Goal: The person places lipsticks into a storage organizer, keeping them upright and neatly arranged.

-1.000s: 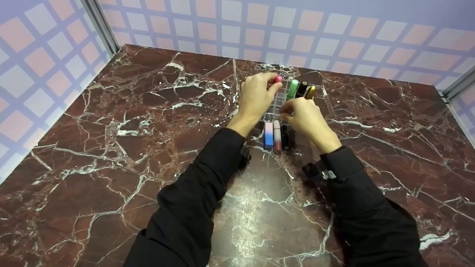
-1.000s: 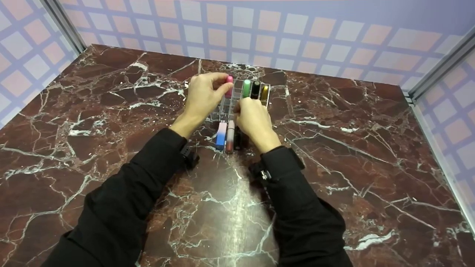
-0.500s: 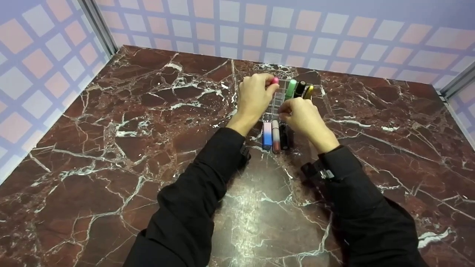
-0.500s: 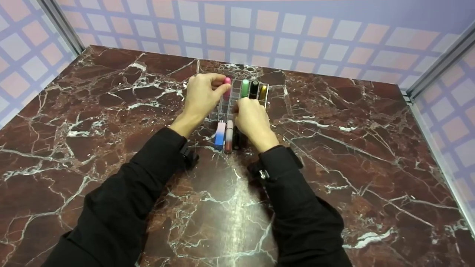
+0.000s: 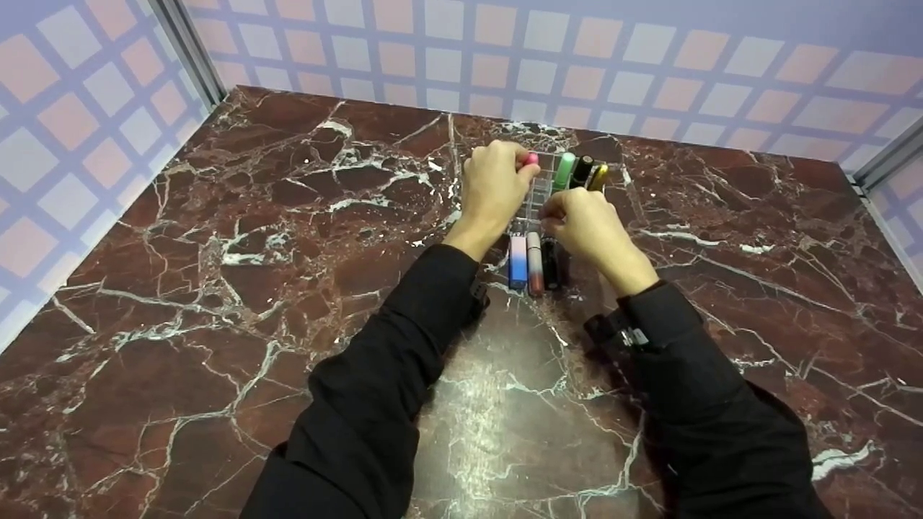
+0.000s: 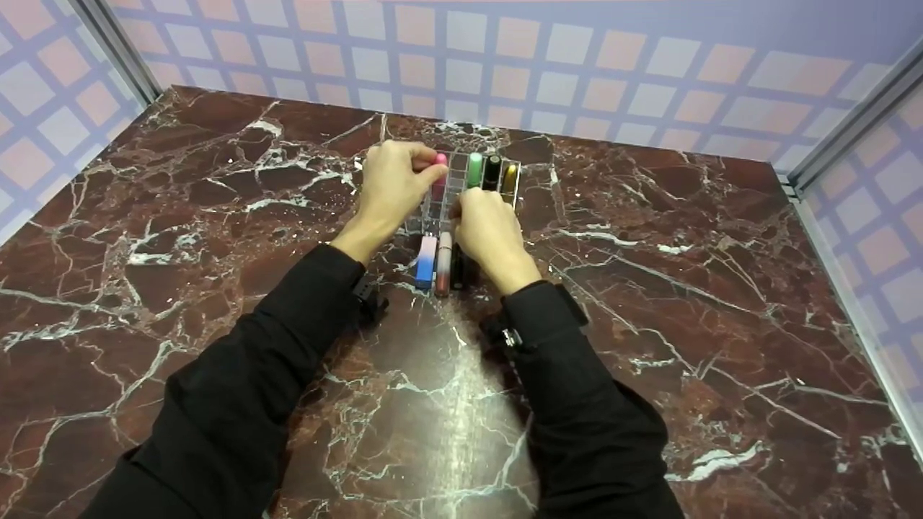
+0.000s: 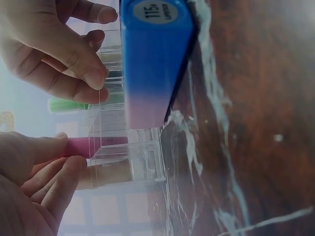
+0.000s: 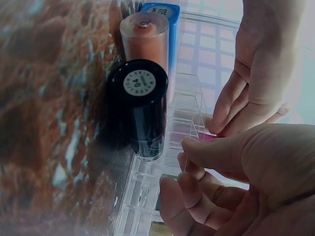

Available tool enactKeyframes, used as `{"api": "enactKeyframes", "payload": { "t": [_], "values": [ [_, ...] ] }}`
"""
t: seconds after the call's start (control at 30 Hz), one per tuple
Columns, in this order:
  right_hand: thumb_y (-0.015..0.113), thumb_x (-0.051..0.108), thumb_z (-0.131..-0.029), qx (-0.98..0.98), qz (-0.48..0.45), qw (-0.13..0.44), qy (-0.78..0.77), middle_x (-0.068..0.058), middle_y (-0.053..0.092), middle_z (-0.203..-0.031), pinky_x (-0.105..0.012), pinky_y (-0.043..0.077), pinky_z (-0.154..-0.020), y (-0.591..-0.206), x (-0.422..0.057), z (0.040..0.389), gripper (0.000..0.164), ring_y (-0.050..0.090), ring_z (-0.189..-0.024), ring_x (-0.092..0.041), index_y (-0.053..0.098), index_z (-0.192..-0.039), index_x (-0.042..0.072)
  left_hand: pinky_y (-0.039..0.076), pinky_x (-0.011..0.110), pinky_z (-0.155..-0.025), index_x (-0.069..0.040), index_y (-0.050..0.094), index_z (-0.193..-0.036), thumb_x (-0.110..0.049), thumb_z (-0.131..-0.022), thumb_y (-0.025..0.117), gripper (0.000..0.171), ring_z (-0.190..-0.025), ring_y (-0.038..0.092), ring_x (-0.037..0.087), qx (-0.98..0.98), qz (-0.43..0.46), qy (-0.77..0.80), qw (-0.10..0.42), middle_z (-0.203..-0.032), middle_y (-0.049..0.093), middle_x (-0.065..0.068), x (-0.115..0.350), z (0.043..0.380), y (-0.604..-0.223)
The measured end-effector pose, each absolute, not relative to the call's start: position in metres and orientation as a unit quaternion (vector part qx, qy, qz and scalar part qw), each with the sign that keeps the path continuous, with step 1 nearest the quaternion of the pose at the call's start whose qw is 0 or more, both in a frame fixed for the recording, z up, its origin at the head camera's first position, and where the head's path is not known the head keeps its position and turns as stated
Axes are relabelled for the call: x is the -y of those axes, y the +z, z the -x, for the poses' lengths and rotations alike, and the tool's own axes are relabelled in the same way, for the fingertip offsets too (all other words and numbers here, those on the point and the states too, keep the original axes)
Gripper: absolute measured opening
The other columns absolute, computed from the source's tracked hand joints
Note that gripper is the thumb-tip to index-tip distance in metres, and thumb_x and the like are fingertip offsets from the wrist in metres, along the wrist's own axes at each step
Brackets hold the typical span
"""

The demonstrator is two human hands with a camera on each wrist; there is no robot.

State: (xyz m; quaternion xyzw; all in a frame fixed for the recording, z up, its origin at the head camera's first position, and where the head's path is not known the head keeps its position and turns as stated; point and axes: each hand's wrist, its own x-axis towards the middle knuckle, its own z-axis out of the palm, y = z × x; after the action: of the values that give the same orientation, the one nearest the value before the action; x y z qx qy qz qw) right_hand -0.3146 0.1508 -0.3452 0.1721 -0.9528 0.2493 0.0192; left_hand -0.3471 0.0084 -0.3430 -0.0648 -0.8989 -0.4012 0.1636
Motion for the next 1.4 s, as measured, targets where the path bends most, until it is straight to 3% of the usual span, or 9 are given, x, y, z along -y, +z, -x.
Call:
{"api": "enactKeyframes", "payload": {
  "t": [0.97, 1.4],
  "values": [
    [0.065, 0.002, -0.081, 0.953, -0.174, 0.019, 0.248, -0.013, 0.069, -0.092, -0.040, 0.053, -0.074, -0.344, -0.151, 0.315, 0.013, 0.064, -0.081, -0.028, 0.071, -0.093, 0.002, 0.050, 0.015, -0.063, -0.014, 0.073, -0.089, -0.014, -0.083, 0.070, 0.006, -0.070, 0.062, 0.007, 0.897, 0.039, -0.417, 0.142, -0.092, 0.070, 0.002, -0.004, 0.345, -0.343],
    [0.070, 0.014, -0.082, 0.949, -0.171, 0.016, 0.264, -0.007, 0.070, -0.087, -0.039, 0.051, -0.073, -0.340, -0.154, 0.307, 0.010, 0.064, -0.078, -0.023, 0.071, -0.090, 0.008, 0.052, 0.018, -0.068, -0.015, 0.073, -0.086, -0.017, -0.080, 0.073, 0.006, -0.072, 0.063, 0.009, 0.901, 0.030, -0.414, 0.124, -0.092, 0.070, 0.002, 0.006, 0.339, -0.340]
  ]
}}
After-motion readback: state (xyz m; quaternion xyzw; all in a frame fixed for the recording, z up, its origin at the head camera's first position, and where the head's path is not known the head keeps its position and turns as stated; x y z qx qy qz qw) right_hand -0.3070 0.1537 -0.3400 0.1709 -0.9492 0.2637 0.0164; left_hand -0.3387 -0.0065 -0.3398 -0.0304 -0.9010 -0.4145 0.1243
